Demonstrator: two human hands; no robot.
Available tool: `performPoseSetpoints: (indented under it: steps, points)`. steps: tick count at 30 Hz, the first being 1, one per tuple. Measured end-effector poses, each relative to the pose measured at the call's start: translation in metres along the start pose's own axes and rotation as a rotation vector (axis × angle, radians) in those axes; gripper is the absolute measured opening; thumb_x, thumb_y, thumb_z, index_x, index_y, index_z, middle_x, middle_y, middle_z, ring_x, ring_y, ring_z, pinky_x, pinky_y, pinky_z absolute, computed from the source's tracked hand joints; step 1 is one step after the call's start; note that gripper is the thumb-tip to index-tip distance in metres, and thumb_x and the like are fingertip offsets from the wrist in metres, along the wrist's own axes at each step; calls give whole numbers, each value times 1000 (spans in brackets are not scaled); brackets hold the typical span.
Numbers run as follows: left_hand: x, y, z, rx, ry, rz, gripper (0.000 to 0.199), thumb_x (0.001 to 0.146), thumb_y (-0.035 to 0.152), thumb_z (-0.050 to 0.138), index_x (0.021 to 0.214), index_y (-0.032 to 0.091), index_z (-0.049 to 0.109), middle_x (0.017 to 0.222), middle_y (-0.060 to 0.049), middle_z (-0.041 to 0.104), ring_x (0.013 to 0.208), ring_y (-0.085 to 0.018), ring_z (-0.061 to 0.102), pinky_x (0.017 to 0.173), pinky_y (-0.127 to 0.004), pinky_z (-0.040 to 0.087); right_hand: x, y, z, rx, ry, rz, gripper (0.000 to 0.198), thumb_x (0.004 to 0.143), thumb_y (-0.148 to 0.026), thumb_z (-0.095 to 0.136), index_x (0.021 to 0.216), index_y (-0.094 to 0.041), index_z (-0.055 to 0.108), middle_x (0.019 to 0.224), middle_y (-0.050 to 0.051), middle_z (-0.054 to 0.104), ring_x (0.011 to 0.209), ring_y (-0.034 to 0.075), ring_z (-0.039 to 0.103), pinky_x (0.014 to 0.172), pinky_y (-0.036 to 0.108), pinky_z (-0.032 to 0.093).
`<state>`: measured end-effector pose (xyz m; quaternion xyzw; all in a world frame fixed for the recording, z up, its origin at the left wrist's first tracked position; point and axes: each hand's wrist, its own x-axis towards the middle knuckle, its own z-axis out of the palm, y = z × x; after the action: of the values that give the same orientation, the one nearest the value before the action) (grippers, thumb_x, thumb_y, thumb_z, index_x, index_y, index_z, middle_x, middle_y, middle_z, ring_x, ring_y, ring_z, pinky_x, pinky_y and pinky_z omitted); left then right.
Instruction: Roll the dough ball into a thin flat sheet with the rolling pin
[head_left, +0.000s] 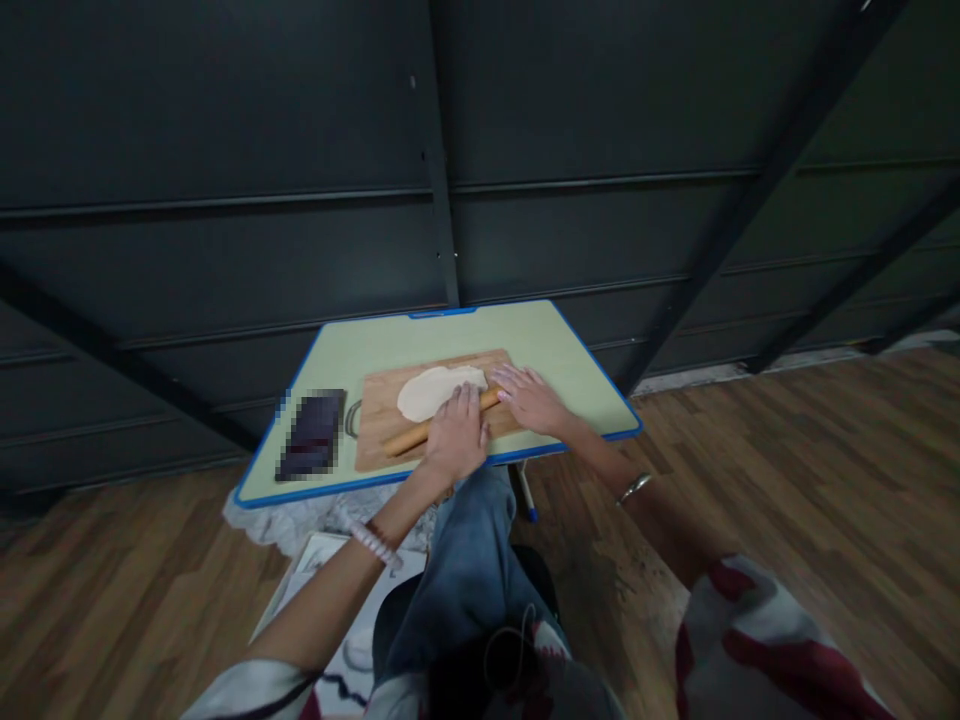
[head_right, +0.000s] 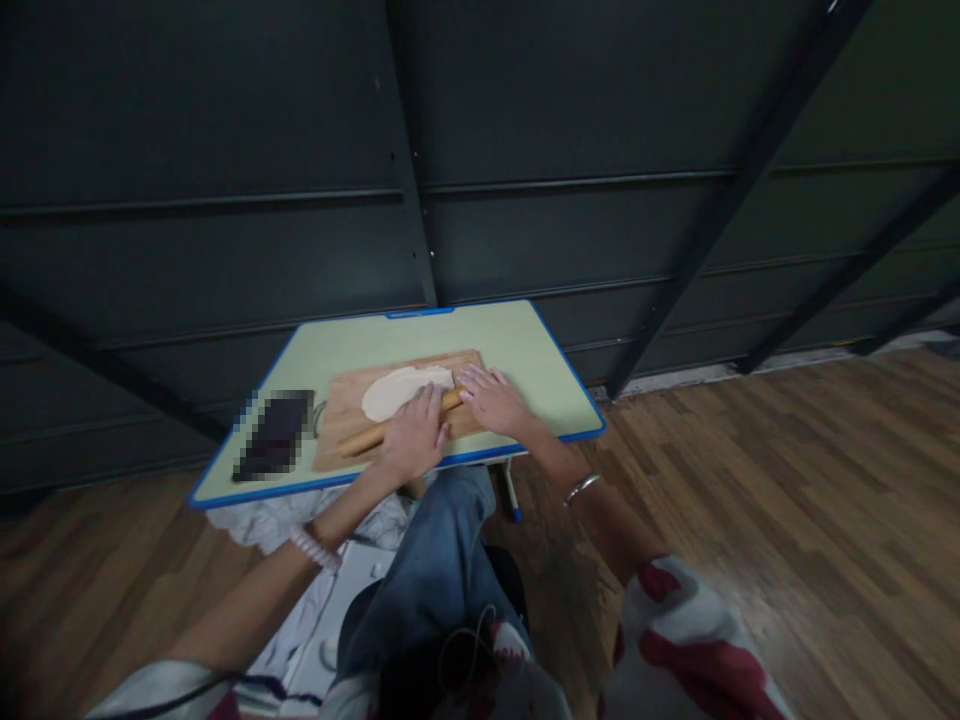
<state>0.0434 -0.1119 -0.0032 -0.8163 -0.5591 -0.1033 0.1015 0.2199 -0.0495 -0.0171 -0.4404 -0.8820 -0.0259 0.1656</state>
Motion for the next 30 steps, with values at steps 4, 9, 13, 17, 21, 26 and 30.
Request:
performPoseSetpoints:
  steps: [4, 9, 13, 17, 21, 26, 30]
  points:
    - [-17, 8, 4, -12, 75, 59, 60, 90, 36, 33, 139, 2, 28, 143, -19, 36, 134, -27, 29, 108, -40, 25, -5, -9, 2, -23, 59, 65, 48, 97, -35, 25, 138, -15, 39, 144, 9, 39, 135, 19, 26, 111, 42, 17]
    - [-36, -4, 0, 4, 130, 74, 51, 92, 28, 30, 139, 8, 32, 143, -15, 38, 134, -24, 30, 109, -40, 23, 1, -15, 3, -16, 64, 96, 47, 97, -36, 25, 137, -16, 40, 145, 11, 36, 137, 21, 24, 110, 48, 17]
    - [-50, -22, -5, 56, 164, 9, 48, 92, 24, 30, 137, 7, 36, 139, -15, 43, 131, -25, 35, 106, -39, 27, 17, -27, 4, -14, 78, 28, 45, 97, -31, 26, 135, -13, 42, 143, 11, 39, 137, 21, 23, 111, 49, 12]
    - [-59, -38, -11, 125, 157, -60, 43, 93, 23, 30, 131, 9, 44, 128, -16, 53, 116, -27, 49, 94, -39, 37, 39, -52, 6, -2, 112, -121, 43, 95, -23, 30, 133, -10, 44, 140, 11, 44, 136, 19, 24, 113, 45, 11]
    - [-64, -49, -16, 183, 152, -140, 40, 94, 31, 33, 124, 14, 52, 110, -12, 62, 94, -26, 57, 76, -36, 42, 63, -77, 8, 39, 89, -218, 41, 91, -22, 37, 128, -10, 49, 135, 12, 49, 133, 20, 31, 112, 43, 15]
    - [-66, -60, -13, 175, 181, -176, 37, 93, 35, 35, 117, 16, 57, 93, -10, 63, 84, -23, 56, 71, -32, 40, 92, -93, 8, 60, -73, -375, 38, 92, -24, 38, 125, -11, 52, 133, 11, 51, 125, 21, 43, 108, 42, 26]
    - [-62, -67, -8, 163, 187, -186, 37, 93, 34, 35, 113, 13, 58, 87, -9, 60, 81, -22, 54, 72, -32, 40, 115, -96, 12, 83, -160, -370, 39, 94, -26, 34, 128, -13, 49, 135, 11, 49, 126, 22, 42, 104, 43, 31]
